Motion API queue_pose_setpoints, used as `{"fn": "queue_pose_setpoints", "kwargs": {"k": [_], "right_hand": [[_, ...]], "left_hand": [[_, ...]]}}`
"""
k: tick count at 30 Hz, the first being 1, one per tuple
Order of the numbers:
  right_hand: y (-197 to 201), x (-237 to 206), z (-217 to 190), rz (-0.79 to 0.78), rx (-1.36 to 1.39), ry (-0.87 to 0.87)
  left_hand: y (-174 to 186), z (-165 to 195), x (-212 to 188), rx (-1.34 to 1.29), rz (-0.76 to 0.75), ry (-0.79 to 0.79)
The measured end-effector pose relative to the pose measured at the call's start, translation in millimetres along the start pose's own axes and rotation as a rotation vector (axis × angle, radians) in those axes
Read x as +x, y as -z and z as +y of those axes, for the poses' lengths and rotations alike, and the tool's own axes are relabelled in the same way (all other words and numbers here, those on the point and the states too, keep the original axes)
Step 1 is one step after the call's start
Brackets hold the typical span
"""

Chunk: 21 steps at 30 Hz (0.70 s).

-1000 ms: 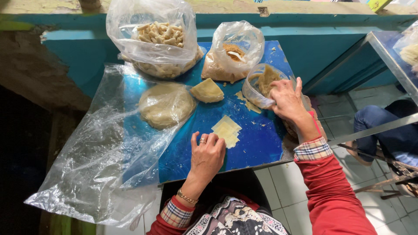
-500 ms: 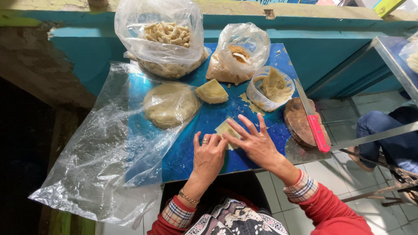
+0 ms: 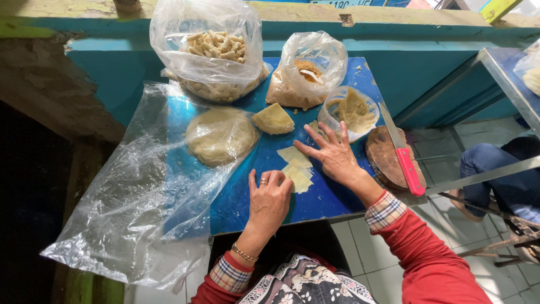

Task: The person takes small flattened pieces of dough from a blue work table, places a spoonful of brown sugar filling onto a dough piece, and folds and pinches the dough closed by hand to form a filled pastry. Finished twisted pastries are visible in a plastic bag on the table alongside a knife and wooden board.

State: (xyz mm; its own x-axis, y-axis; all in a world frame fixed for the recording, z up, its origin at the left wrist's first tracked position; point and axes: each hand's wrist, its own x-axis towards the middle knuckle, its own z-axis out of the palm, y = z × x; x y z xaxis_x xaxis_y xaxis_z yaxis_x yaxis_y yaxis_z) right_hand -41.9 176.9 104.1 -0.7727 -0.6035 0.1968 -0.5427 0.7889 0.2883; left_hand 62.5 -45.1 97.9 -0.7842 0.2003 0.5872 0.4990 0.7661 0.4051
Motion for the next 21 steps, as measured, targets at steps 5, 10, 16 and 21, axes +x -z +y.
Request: {"fn": "queue_pose_setpoints", "kwargs": {"k": [5,10,16,21], "right_hand": [[2,0,-2,0.092,-0.051,0.047],[1,-1,-3,0.088,-0.074,0.049],[-12,-12,-7,0.092,-0.033,-0.025],[-23,-23,-6,0.129,-0.015,-0.086]], "left_hand": [[3,2,-7,0.003,-0.006,-0.005],[3,4,-9,-0.074,-0.004,0.071],[-6,-3,9,-0.021,-0.227,0.154],[-27,-7,34,0.197,-0.256,0.067]]}}
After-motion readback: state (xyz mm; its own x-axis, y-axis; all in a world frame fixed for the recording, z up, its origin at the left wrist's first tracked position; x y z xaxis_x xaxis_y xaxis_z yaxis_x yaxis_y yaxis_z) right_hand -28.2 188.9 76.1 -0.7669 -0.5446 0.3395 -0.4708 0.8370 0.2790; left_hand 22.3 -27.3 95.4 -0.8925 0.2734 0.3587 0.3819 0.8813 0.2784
